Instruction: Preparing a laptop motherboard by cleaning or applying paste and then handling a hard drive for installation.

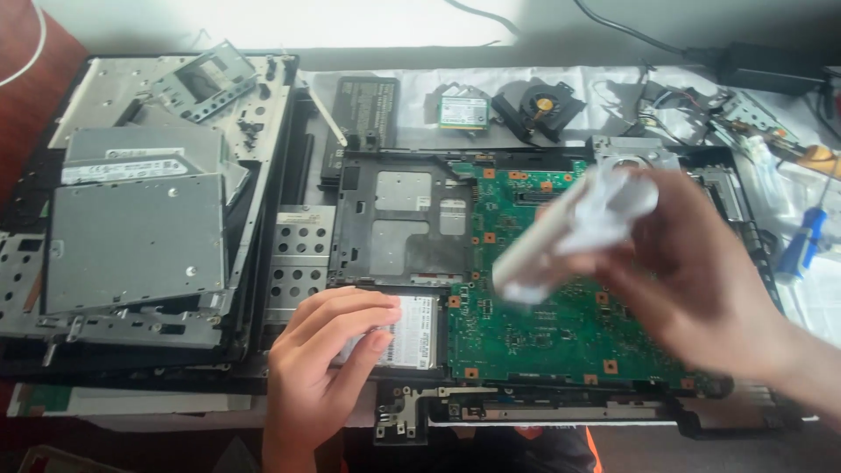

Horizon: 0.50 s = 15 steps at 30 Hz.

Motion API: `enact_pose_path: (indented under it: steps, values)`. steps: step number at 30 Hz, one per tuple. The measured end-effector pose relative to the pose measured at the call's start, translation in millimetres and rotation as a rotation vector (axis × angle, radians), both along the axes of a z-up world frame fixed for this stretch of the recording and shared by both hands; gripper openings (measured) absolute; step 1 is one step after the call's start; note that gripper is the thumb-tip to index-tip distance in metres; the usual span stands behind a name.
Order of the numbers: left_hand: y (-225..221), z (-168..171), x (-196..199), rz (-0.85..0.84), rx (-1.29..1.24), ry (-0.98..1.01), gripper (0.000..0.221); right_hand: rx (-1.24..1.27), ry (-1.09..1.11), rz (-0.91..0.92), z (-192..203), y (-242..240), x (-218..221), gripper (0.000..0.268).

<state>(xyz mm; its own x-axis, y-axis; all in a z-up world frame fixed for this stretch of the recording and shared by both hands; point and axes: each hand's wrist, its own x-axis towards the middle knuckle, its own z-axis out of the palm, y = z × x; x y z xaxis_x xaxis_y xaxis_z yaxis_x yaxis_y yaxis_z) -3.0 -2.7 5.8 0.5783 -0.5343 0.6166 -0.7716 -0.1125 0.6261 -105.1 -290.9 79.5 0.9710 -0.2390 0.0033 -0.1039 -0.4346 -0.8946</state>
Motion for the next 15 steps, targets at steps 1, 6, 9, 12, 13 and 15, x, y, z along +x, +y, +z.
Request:
enact_pose_path:
  steps: [1,6,9,12,13,15]
  values:
    - [0.3,-1.7,0.1,0.009,0.004,-0.006,0.013,-0.04,-0.196,0.113,-2.2,-6.4,9.3,0.043]
    - [0.7,-5.4,-0.3,0.014,0.013,0.005,0.012,-0.062,-0.435,0.242,-7.7,-2.3,3.8,0.048]
    - [1.0,-6.2,-0.1,0.03,0.026,0.013,0.014,-0.007,-0.227,0.267,8.7,18.5,-17.9,0.047]
    - [1.0,-4.6,-0.3,0.029,0.022,0.008,0.013,-0.035,-0.113,0.256,11.2,11.5,-19.0,0.051]
    - [0.3,-4.2,-0.2,0.026,0.018,0.006,0.014,-0.082,-0.197,0.277,11.6,4.6,-9.4,0.043]
    - [-0.5,-3.3,-0.6,0.01,0.012,0.006,0.015,-0.132,-0.279,0.285,5.6,-14.4,2.1,0.037]
